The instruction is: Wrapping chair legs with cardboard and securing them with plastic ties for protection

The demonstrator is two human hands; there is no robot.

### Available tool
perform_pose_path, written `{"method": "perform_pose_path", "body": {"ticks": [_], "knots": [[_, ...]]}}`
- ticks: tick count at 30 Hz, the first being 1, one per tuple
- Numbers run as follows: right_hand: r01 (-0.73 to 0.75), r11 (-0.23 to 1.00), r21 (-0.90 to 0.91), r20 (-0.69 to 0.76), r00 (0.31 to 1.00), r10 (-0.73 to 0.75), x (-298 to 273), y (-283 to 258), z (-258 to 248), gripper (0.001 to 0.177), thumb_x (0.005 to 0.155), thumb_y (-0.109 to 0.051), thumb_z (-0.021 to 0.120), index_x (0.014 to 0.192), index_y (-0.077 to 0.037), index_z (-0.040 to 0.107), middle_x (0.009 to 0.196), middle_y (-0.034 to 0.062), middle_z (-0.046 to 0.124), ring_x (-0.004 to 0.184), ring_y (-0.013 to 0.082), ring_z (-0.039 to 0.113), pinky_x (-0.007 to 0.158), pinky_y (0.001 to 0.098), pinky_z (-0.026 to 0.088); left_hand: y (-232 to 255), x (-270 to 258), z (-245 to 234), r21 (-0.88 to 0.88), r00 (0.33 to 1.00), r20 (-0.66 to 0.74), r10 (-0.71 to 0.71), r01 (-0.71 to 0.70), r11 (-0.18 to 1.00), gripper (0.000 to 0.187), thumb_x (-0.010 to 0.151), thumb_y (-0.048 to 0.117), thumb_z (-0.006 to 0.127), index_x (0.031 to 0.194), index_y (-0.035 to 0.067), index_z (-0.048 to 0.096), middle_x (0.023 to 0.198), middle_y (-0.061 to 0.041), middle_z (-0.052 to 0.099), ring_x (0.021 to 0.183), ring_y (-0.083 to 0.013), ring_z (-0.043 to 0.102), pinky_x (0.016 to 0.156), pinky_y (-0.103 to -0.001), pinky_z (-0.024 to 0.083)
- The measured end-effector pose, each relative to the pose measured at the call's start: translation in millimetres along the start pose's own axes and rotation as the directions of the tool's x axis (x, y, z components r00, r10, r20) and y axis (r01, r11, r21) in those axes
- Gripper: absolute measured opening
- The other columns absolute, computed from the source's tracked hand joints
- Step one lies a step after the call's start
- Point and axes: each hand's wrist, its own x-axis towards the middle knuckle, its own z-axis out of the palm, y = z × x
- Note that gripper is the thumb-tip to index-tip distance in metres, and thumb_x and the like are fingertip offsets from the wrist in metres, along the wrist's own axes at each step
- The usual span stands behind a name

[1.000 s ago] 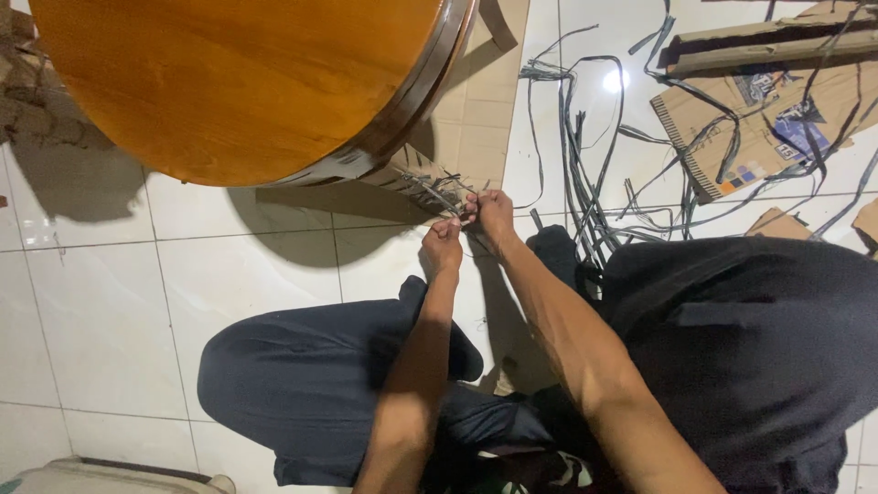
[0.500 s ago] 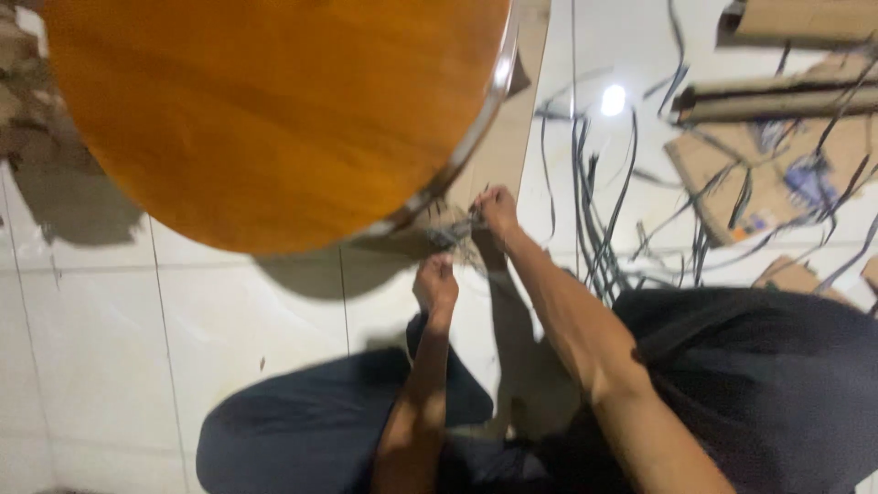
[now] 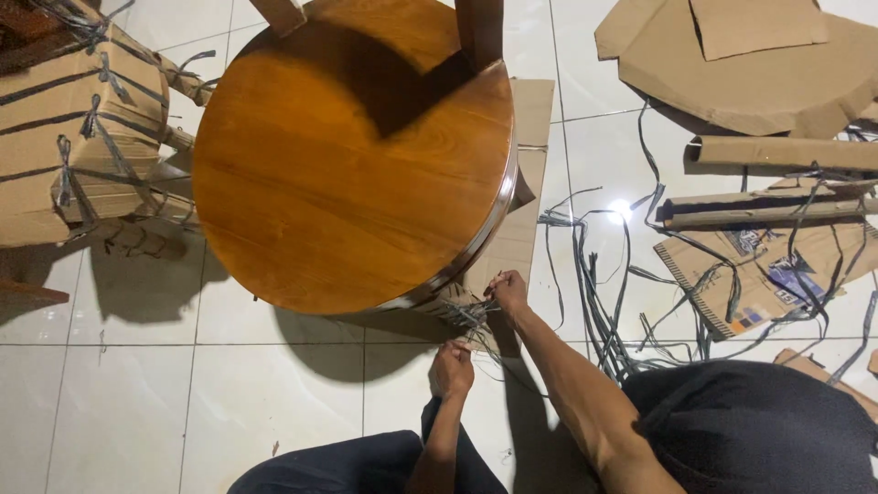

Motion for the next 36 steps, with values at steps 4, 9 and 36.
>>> {"method": "perform_pose_path", "body": {"ticks": [4,9,36], "knots": [[-0.055,0.996,0.072,-0.062,0.996,0.059,-45,-50,-2,0.014,0.105,-0.01,0.044,0.104,0.001,0.052,0.078,0.0179,0.066,0.062,0.025,0.065,0.055,0.0408,0.063,-19,11,15,0.071,1.0,0.017,-0.002,0.001,0.998,0.006,0.088,0.026,0.061,0.089,0.026,0.067,0.092,-0.001,0.071,0.106,-0.0259,0.069,0.093,-0.042,0.053],[0.392,0.613,-0.686,0.076,0.876,-0.476,-144,-120,-5,0.03,0.103,-0.015,0.041,0.132,-0.006,0.045,0.114,0.0174,0.059,0.116,0.0372,0.056,0.098,0.053,0.053,-19,9,27,-0.02,0.999,-0.03,0.012,-0.013,1.0,0.011,0.089,0.021,0.06,0.085,0.022,0.07,0.085,-0.005,0.072,0.103,-0.0309,0.071,0.092,-0.042,0.054],[-0.074,0.88,-0.469,0.26,0.941,0.218,-100,-46,-34,0.033,0.102,-0.021,0.048,0.093,0.001,0.07,0.064,0.0039,0.054,0.051,0.0132,0.046,0.045,0.0281,0.036,-20,5,44,-0.33,0.981,-0.119,0.152,-0.184,0.926,0.008,0.09,0.009,0.067,0.086,0.005,0.062,0.081,-0.008,0.073,0.07,-0.0181,0.068,0.068,-0.029,0.056]]}}
